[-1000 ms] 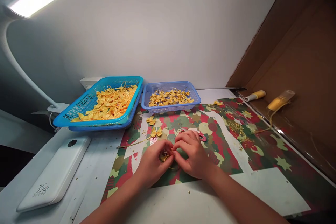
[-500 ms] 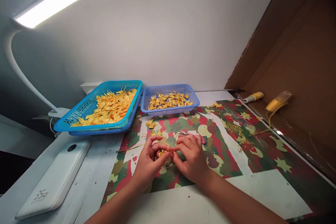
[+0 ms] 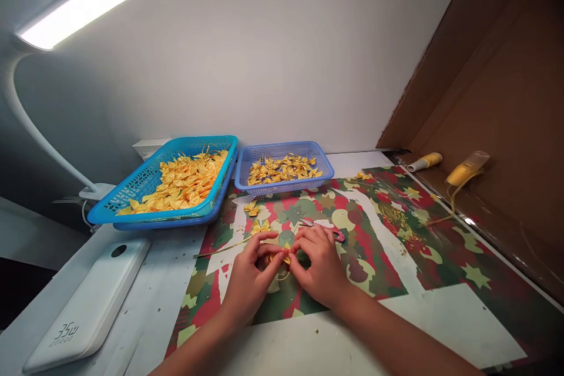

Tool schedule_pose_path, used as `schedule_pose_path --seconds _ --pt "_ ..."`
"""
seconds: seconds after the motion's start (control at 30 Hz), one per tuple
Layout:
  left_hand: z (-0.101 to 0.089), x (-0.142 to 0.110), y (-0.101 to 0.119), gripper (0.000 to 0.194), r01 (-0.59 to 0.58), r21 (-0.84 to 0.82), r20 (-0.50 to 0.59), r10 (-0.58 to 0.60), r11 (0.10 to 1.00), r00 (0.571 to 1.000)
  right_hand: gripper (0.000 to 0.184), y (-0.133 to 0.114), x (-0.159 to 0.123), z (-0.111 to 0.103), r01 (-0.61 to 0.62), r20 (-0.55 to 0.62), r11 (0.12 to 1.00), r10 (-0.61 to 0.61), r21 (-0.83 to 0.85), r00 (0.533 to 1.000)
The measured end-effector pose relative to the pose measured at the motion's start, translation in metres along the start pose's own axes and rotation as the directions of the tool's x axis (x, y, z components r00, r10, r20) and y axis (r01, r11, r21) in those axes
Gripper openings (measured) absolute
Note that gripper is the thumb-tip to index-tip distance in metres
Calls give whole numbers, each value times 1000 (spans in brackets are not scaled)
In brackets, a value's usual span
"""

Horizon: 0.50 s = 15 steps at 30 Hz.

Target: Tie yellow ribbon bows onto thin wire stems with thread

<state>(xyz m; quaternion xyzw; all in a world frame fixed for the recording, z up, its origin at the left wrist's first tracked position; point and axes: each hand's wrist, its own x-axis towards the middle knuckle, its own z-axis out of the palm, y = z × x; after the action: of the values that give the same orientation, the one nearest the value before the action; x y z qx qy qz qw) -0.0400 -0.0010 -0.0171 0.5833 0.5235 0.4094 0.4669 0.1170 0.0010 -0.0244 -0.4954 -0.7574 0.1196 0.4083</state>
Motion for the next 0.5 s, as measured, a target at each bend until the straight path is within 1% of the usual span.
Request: schedule_pose_path --seconds 0.07,0.17,0.23,0.3,0.4,0.5 --pt "0 1 -1 35 -2 17 -9 2 1000 1000 10 1 0 0 -8 3 1000 8 13 1000" --pt "0 1 -2 31 -35 30 -9 36 999 999 7 0 1 -3 -10 -15 1000 10 18 1000" --pt "-1 0 -3 28 -81 54 16 80 995 997 16 0 3 -7 7 9 1000 -8 26 1000" --pt "-2 -1 -3 24 -150 98 55 145 984 988 21 0 4 -9 38 75 999 -41 39 996" --pt "-5 -1 -4 22 -249 217 84 236 944 968 12 2 5 -11 62 156 997 -68 44 985" --pt "-8 0 -6 23 -302 321 62 298 898 953 7 5 6 -10 47 140 998 -52 37 989"
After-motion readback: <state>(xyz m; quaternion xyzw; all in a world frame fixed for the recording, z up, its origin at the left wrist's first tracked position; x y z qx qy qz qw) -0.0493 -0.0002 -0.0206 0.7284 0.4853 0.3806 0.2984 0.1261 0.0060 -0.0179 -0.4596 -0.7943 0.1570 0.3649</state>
